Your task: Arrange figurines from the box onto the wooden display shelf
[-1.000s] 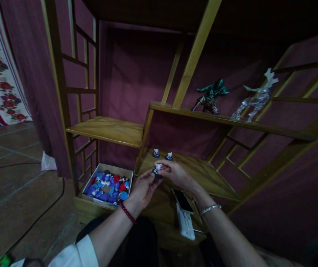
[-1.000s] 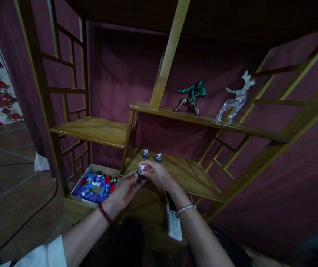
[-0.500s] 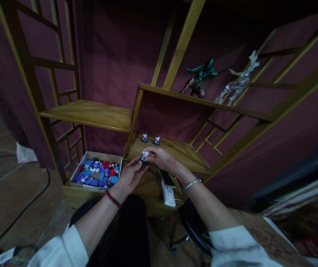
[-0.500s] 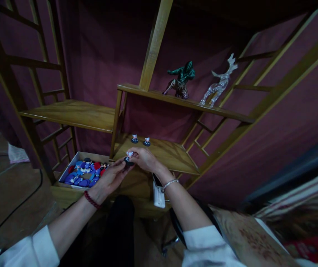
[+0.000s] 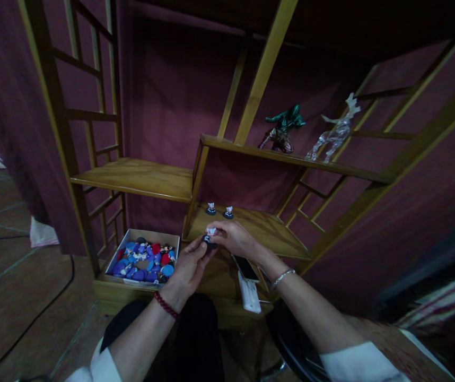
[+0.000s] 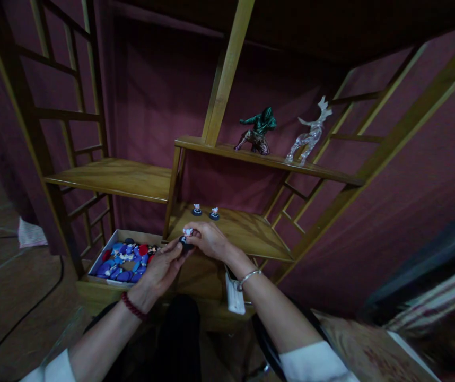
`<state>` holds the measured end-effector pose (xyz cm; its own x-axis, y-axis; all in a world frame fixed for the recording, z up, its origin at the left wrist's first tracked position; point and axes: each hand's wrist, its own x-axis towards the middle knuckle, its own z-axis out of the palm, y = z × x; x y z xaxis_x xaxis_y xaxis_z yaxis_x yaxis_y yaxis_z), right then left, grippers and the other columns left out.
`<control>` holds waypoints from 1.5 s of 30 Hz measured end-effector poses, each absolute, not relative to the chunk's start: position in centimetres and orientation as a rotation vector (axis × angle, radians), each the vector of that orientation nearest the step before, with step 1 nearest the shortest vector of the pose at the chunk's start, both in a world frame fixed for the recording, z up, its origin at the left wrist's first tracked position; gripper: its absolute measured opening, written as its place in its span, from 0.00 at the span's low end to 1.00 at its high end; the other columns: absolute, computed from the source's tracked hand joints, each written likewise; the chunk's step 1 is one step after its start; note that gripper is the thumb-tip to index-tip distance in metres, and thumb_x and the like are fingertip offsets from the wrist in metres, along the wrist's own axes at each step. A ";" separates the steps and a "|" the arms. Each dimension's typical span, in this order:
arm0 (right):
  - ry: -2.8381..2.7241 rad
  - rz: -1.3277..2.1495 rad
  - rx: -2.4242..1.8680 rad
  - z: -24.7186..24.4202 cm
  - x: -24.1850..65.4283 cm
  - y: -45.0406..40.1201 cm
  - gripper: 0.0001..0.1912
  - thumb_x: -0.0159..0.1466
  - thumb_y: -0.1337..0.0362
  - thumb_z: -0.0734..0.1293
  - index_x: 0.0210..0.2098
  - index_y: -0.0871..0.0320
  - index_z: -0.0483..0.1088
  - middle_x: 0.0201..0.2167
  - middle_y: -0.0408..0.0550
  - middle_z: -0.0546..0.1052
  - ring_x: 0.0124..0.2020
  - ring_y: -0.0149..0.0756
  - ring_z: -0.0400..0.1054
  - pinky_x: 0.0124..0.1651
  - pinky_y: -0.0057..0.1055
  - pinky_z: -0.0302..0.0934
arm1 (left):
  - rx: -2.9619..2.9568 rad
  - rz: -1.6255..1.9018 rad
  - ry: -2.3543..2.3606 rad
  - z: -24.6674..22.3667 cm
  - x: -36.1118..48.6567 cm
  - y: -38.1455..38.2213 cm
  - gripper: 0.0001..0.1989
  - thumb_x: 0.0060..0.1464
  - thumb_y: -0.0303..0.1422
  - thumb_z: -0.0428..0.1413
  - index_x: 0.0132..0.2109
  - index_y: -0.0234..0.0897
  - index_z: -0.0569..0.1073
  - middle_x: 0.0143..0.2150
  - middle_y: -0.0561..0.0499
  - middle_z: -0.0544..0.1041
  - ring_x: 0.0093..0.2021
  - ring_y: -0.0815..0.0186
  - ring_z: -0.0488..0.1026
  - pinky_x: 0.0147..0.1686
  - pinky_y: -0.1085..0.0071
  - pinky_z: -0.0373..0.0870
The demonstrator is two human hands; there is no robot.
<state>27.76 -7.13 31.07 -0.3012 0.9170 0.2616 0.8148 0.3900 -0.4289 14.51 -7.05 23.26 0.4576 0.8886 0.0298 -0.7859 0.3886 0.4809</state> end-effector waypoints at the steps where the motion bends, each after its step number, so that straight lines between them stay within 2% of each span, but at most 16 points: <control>1: -2.184 0.292 -1.486 31.1 27.8 -7.1 0.07 0.55 0.66 0.65 0.34 0.58 0.70 0.27 0.42 0.73 0.28 0.28 0.65 0.31 0.22 0.56 | 0.469 1.083 0.248 23.3 14.6 -7.1 0.10 0.41 0.24 0.60 0.36 0.32 0.76 0.40 0.47 0.77 0.44 0.64 0.71 0.52 0.63 0.61; 9: -2.143 0.257 -1.537 30.8 28.4 -8.0 0.07 0.54 0.68 0.65 0.34 0.57 0.70 0.29 0.42 0.74 0.30 0.30 0.67 0.34 0.24 0.57 | 0.511 1.073 0.281 22.9 15.5 -7.3 0.12 0.41 0.25 0.61 0.37 0.33 0.76 0.41 0.46 0.76 0.46 0.62 0.70 0.51 0.63 0.62; 17: -2.056 0.186 -1.593 30.0 28.8 -8.8 0.06 0.55 0.68 0.64 0.33 0.57 0.69 0.27 0.42 0.74 0.28 0.30 0.67 0.32 0.24 0.56 | 0.567 1.111 0.309 22.9 16.5 -7.7 0.14 0.39 0.27 0.62 0.38 0.33 0.76 0.42 0.45 0.76 0.47 0.60 0.69 0.49 0.64 0.62; 25: -2.068 0.166 -1.554 29.4 29.7 -8.6 0.09 0.54 0.69 0.65 0.36 0.56 0.70 0.31 0.43 0.75 0.33 0.31 0.68 0.36 0.25 0.58 | 0.529 1.112 0.319 22.9 17.3 -7.5 0.11 0.39 0.23 0.60 0.35 0.33 0.76 0.39 0.48 0.76 0.43 0.64 0.70 0.50 0.65 0.62; 31: -1.975 0.304 -1.485 29.2 30.4 -8.0 0.13 0.55 0.68 0.65 0.41 0.56 0.69 0.35 0.44 0.75 0.34 0.30 0.69 0.37 0.26 0.61 | 0.519 1.109 0.298 23.3 17.7 -7.0 0.09 0.41 0.22 0.58 0.34 0.32 0.76 0.38 0.48 0.76 0.42 0.66 0.71 0.51 0.65 0.61; 36: -1.848 0.498 -1.448 28.7 31.2 -7.6 0.15 0.55 0.66 0.65 0.43 0.57 0.68 0.33 0.44 0.75 0.32 0.30 0.70 0.35 0.26 0.63 | 0.536 1.091 0.270 23.8 18.1 -6.7 0.08 0.42 0.22 0.58 0.34 0.32 0.75 0.39 0.46 0.76 0.45 0.63 0.70 0.52 0.64 0.60; 42: -1.775 0.480 -1.383 27.5 32.7 -6.9 0.11 0.53 0.63 0.66 0.37 0.58 0.70 0.35 0.46 0.75 0.35 0.33 0.70 0.39 0.28 0.64 | 0.504 1.079 0.306 24.2 19.2 -6.3 0.09 0.42 0.19 0.56 0.33 0.32 0.75 0.37 0.48 0.76 0.42 0.66 0.71 0.51 0.63 0.61; 45: -1.721 0.604 -1.330 26.6 33.5 -6.6 0.12 0.53 0.63 0.65 0.37 0.59 0.71 0.36 0.46 0.75 0.37 0.34 0.70 0.41 0.29 0.64 | 0.505 1.074 0.344 24.3 19.8 -6.1 0.09 0.43 0.18 0.54 0.33 0.32 0.74 0.35 0.49 0.76 0.39 0.68 0.71 0.50 0.63 0.63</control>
<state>33.54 -6.62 26.65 -0.0665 0.9409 0.3320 0.5271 0.3157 -0.7890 19.80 -6.10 24.35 0.4408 0.8972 -0.0248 -0.7445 0.3809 0.5483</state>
